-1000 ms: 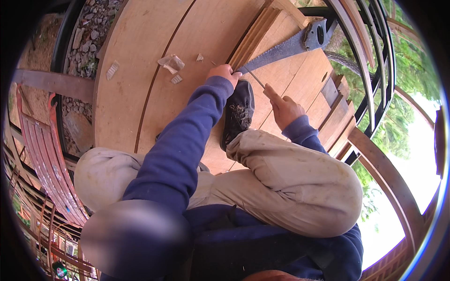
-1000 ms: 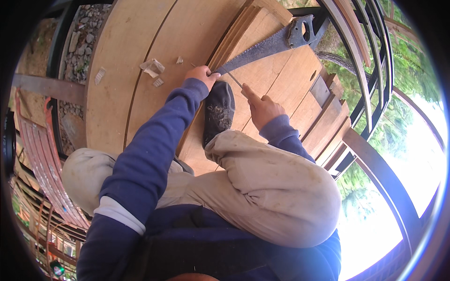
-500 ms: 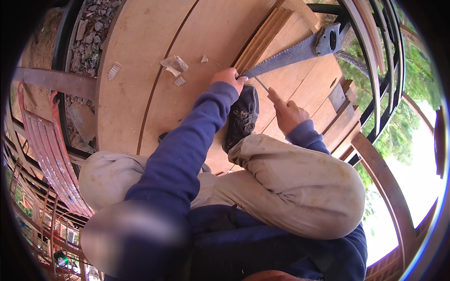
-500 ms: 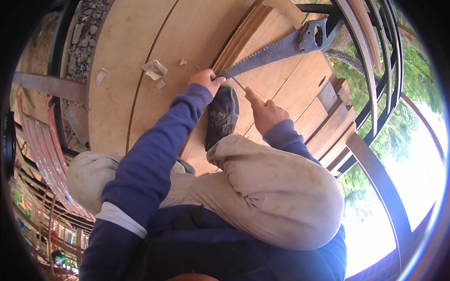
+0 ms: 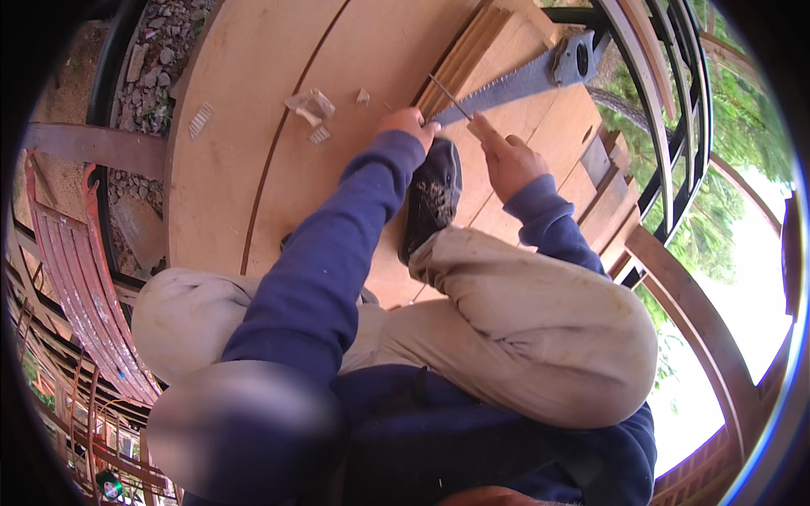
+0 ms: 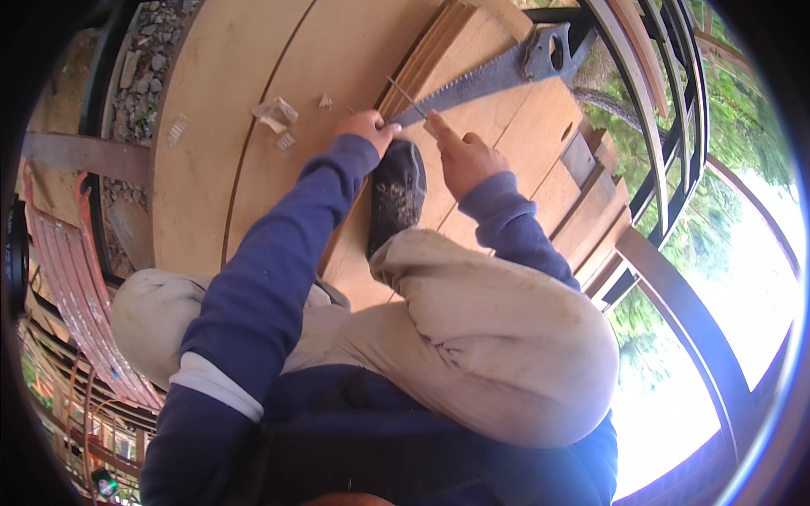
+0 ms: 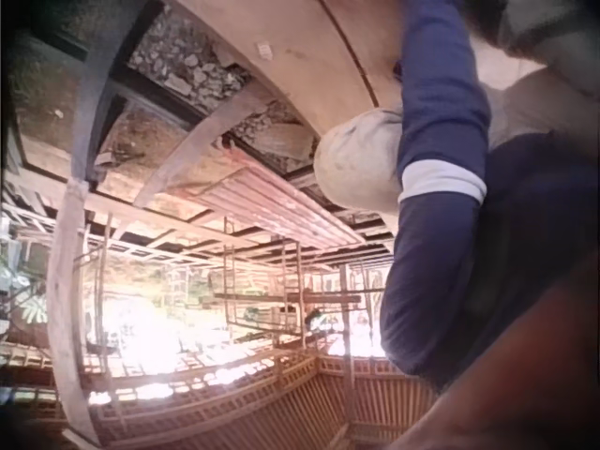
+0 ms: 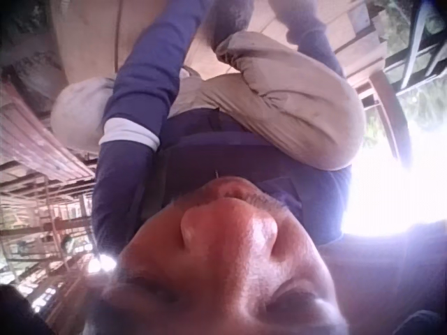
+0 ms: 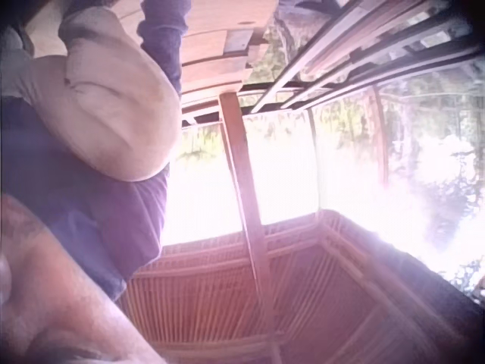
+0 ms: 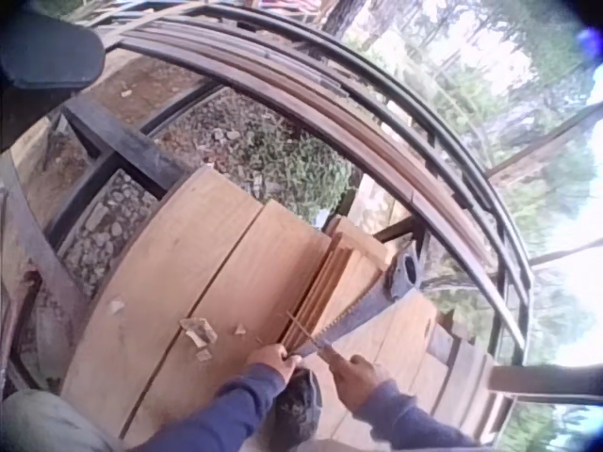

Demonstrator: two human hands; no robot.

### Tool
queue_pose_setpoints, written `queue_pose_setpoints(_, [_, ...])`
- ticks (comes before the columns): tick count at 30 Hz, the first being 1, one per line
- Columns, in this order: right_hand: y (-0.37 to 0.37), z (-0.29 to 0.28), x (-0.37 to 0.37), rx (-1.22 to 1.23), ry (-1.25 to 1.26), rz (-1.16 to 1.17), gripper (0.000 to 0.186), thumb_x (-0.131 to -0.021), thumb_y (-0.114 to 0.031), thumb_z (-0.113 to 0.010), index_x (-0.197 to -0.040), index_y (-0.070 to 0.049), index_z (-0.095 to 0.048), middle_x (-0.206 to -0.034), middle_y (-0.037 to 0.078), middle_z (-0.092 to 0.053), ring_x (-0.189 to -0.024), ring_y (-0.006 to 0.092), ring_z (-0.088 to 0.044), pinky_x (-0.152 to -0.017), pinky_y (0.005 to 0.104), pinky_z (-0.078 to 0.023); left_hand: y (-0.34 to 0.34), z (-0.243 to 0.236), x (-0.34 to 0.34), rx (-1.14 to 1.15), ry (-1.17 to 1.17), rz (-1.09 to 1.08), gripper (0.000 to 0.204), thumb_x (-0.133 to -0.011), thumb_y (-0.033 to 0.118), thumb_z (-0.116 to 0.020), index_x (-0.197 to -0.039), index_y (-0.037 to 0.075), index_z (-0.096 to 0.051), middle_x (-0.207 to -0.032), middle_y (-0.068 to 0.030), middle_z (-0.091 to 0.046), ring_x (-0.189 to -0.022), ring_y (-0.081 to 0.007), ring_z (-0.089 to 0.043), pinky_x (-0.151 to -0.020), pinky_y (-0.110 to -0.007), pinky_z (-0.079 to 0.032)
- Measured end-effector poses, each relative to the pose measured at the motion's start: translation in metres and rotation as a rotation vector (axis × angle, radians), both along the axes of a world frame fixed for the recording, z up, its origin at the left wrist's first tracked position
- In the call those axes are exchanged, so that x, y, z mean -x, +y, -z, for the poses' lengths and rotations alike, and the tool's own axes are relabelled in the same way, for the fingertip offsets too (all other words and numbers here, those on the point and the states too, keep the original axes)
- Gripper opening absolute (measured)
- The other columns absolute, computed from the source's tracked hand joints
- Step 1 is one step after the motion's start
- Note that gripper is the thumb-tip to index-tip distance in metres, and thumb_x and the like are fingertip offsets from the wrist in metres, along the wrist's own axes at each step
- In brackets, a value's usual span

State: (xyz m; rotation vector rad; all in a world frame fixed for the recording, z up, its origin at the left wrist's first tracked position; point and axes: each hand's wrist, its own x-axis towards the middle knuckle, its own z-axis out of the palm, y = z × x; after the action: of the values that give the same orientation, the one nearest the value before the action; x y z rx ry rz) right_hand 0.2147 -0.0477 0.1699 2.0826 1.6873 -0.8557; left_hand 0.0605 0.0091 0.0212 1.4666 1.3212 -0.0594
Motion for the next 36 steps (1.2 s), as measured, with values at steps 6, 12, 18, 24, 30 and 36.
queue_pose_setpoints(6, [-0.036, -0.017, -0.009, 0.055, -0.074, -0.061, 0.048, -0.099, -0.025, -0.048, -0.146, -0.035, -0.041, -0.08, 0.014, -0.061, -0.07, 0.0375, -0.066, -0.066, 0.0489, -0.054, 0.004, -0.006, 0.001, 0.024, 0.055, 0.014, 0.037, -0.086, 0.041, -0.07, -0.092, 0.004, -0.068, -0.088, -0.0169, -0.071, -0.085, -0.0343, -0.068, -0.08, -0.042, -0.053])
queue_pose_setpoints(12, [-0.038, -0.01, -0.01, 0.08, -0.054, -0.09, 0.052, -0.098, -0.021, -0.048, -0.147, -0.034, -0.039, -0.081, 0.016, -0.062, -0.07, 0.0388, -0.067, -0.066, 0.0481, -0.055, 0.007, -0.014, 0.002, 0.059, 0.093, 0.055, 0.036, -0.087, 0.04, -0.069, -0.095, 0.005, -0.069, -0.093, -0.0178, -0.071, -0.091, -0.0347, -0.068, -0.083, -0.042, -0.053])
queue_pose_setpoints(18, [-0.015, 0.011, -0.008, 0.136, 0.004, -0.11, 0.053, -0.098, -0.019, -0.045, -0.149, -0.032, -0.036, -0.093, 0.022, -0.066, -0.081, 0.0408, -0.069, -0.071, 0.0483, -0.056, 0.002, -0.013, 0.003, 0.041, 0.078, 0.031, 0.036, -0.086, 0.041, -0.071, -0.091, 0.005, -0.068, -0.09, -0.0186, -0.071, -0.09, -0.0349, -0.068, -0.082, -0.042, -0.053])
queue_pose_setpoints(24, [0.009, 0.043, -0.001, 0.048, 0.039, -0.08, 0.052, -0.099, -0.025, -0.045, -0.15, -0.031, -0.034, -0.092, 0.023, -0.067, -0.082, 0.0421, -0.068, -0.073, 0.0499, -0.054, 0.003, -0.005, 0.002, -0.035, 0.083, 0.023, 0.037, -0.083, 0.041, -0.074, -0.086, 0.005, -0.068, -0.083, -0.0182, -0.07, -0.082, -0.0355, -0.068, -0.077, -0.042, -0.053])
queue_pose_setpoints(30, [-0.042, 0.031, -0.022, -0.147, 0.106, 0.101, 0.05, -0.099, -0.028, -0.049, -0.148, -0.033, -0.039, -0.083, 0.02, -0.064, -0.074, 0.0418, -0.066, -0.071, 0.051, -0.053, -0.001, 0.006, 0.028, 0.105, -0.102, -0.052, 0.035, -0.085, 0.039, -0.073, -0.09, 0.005, -0.07, -0.088, -0.0173, -0.071, -0.083, -0.0326, -0.068, -0.077, -0.042, -0.053])
queue_pose_setpoints(36, [-0.056, 0.012, -0.02, -0.129, 0.052, 0.064, 0.049, -0.098, -0.027, -0.051, -0.146, -0.034, -0.042, -0.078, 0.016, -0.062, -0.068, 0.0391, -0.065, -0.066, 0.0501, -0.054, -0.001, 0.004, 0.026, 0.086, -0.071, -0.059, 0.038, -0.085, 0.042, -0.071, -0.088, 0.004, -0.069, -0.085, -0.0174, -0.071, -0.081, -0.0328, -0.068, -0.076, -0.041, -0.053])
